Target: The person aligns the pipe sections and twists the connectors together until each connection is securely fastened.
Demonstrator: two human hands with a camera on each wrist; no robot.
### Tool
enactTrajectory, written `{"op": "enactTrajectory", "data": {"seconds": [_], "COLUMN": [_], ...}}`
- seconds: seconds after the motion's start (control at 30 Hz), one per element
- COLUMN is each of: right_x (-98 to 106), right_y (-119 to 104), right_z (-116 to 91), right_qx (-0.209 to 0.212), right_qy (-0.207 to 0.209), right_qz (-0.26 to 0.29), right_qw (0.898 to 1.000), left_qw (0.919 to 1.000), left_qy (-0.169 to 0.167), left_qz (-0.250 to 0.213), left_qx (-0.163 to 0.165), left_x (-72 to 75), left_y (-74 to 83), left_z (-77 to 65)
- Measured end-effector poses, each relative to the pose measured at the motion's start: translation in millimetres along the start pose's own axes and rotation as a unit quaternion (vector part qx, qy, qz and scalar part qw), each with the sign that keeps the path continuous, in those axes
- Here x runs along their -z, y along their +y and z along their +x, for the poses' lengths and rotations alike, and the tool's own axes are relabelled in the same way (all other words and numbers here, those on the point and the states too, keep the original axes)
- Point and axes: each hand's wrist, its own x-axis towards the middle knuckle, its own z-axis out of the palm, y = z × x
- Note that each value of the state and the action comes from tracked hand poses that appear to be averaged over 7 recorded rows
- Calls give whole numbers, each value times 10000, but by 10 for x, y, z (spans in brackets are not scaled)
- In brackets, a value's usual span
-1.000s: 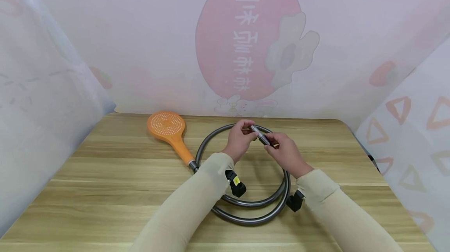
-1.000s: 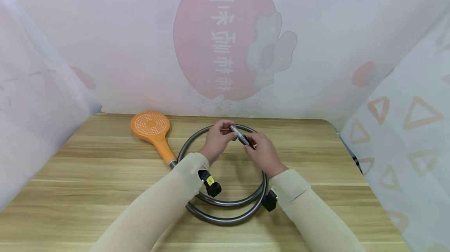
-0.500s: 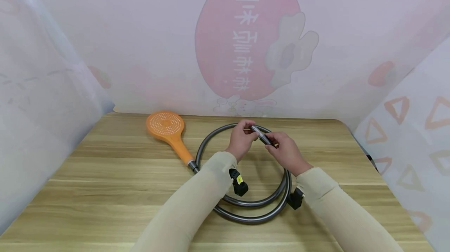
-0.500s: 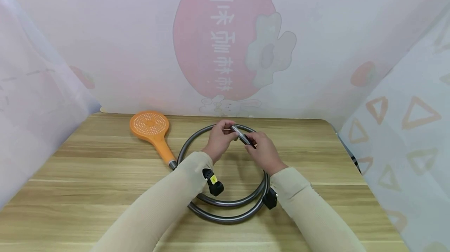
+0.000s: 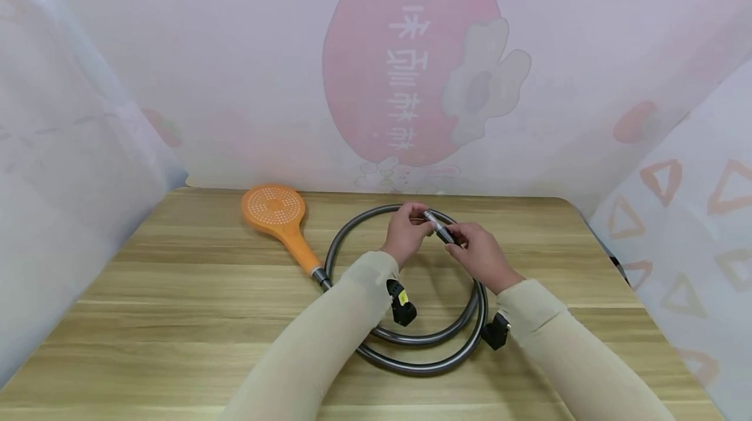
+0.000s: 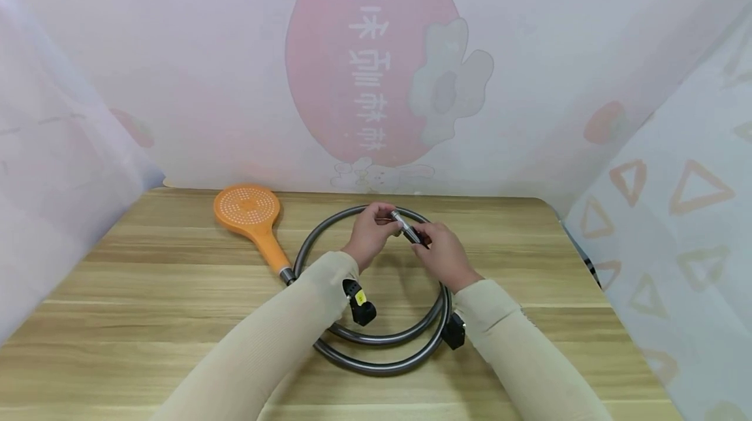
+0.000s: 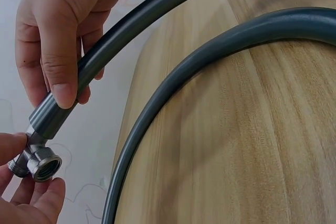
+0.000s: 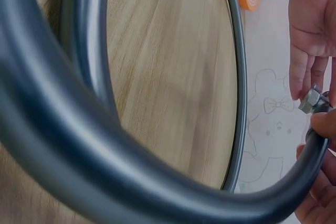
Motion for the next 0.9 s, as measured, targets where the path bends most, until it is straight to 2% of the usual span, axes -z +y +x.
{"op": "enactTrajectory", "data": {"seconds": [0.4, 0.73, 0.9], "right_x": [15, 28, 24], "right_y": [34, 71, 113], "right_z": [5, 24, 26], "right_qx": [-269, -428, -506], "right_qy": [-133, -229, -303], "right_qz": [205, 150, 57], "right_qw": [9993, 9987, 9982], "left_qw": [9994, 9979, 9969], "left_qy": [-151, -234, -264], "left_qz": [320, 606, 739], "left_qx": [-67, -71, 30], "left_x": [-46, -88, -121], "left_y": [-42, -63, -73], "left_z": [49, 62, 54]}}
